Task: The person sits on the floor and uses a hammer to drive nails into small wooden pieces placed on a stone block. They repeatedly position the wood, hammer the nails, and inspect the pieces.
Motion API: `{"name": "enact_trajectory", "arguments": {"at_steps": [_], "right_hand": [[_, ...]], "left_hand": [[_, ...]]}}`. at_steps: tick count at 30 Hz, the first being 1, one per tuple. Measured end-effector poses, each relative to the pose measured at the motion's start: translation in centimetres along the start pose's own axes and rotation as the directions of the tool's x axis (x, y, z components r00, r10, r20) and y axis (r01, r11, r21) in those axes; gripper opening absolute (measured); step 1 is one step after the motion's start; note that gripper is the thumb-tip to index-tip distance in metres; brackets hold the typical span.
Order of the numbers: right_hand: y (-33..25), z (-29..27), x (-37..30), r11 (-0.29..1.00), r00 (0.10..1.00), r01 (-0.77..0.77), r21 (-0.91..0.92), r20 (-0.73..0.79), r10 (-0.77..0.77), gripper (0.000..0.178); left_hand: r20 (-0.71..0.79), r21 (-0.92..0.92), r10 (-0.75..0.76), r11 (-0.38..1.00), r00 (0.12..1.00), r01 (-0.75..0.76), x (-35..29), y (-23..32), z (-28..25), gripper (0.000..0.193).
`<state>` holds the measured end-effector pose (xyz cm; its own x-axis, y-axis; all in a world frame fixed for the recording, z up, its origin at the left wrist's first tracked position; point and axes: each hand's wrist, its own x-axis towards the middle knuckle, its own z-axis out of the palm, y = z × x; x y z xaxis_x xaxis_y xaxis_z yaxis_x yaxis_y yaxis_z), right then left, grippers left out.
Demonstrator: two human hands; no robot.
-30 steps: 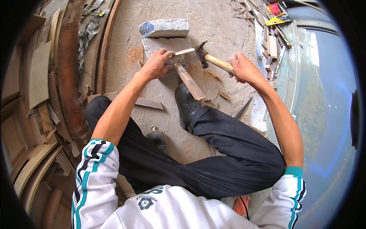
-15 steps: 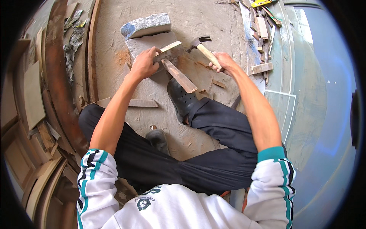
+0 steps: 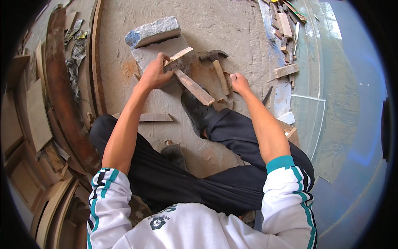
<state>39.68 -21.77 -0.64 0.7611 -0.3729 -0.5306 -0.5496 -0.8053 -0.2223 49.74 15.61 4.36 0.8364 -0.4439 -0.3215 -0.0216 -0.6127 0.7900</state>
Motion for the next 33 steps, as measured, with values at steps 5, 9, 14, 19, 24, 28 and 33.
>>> {"name": "enact_trajectory", "arguments": {"at_steps": [5, 9, 14, 19, 24, 28, 33], "right_hand": [[2.5, -0.8, -2.8, 0.9, 0.994, 0.107, -0.423, 0.012, -0.113, 0.032], [3.7, -1.5, -2.5, 0.745, 0.957, 0.243, -0.622, 0.277, -0.081, 0.041], [3.8, -2.2, -0.2, 0.779, 0.954, 0.234, -0.582, 0.292, -0.068, 0.043], [-4.1, -8.2, 1.7, 0.886, 0.932, 0.288, -0.363, -0.109, -0.347, 0.04], [-18.3, -7.4, 2.4, 0.623, 0.618, 0.782, -0.003, -0.122, -0.777, 0.032], [-24.9, -4.6, 1.8, 0.457, 0.462, 0.884, -0.093, 0.029, -0.887, 0.032], [-26.6, -1.4, 4.3, 0.513, 0.531, 0.844, -0.156, 0.373, -0.76, 0.029]], "left_hand": [[0.076, -0.087, 0.015, 0.996, 0.997, -0.008, -0.2, -0.5, -0.8, 0.056], [0.102, -0.081, 0.033, 0.996, 0.994, -0.025, -0.3, -0.5, -1.0, 0.058], [0.085, -0.149, 0.061, 0.988, 0.995, -0.047, -0.5, -1.3, -1.2, 0.057], [0.072, -0.217, -0.01, 0.976, 0.997, 0.026, 0.0, -1.0, -1.8, 0.057], [-0.18, -0.321, -0.121, 0.945, 0.976, 0.058, 1.0, -2.3, -1.9, 0.043], [-0.386, -0.374, -0.184, 0.927, 0.904, 0.029, 1.6, -2.3, -1.4, 0.039], [-0.402, -0.154, -0.132, 0.985, 0.906, 0.075, 1.7, -3.1, -0.9, 0.033]]}}
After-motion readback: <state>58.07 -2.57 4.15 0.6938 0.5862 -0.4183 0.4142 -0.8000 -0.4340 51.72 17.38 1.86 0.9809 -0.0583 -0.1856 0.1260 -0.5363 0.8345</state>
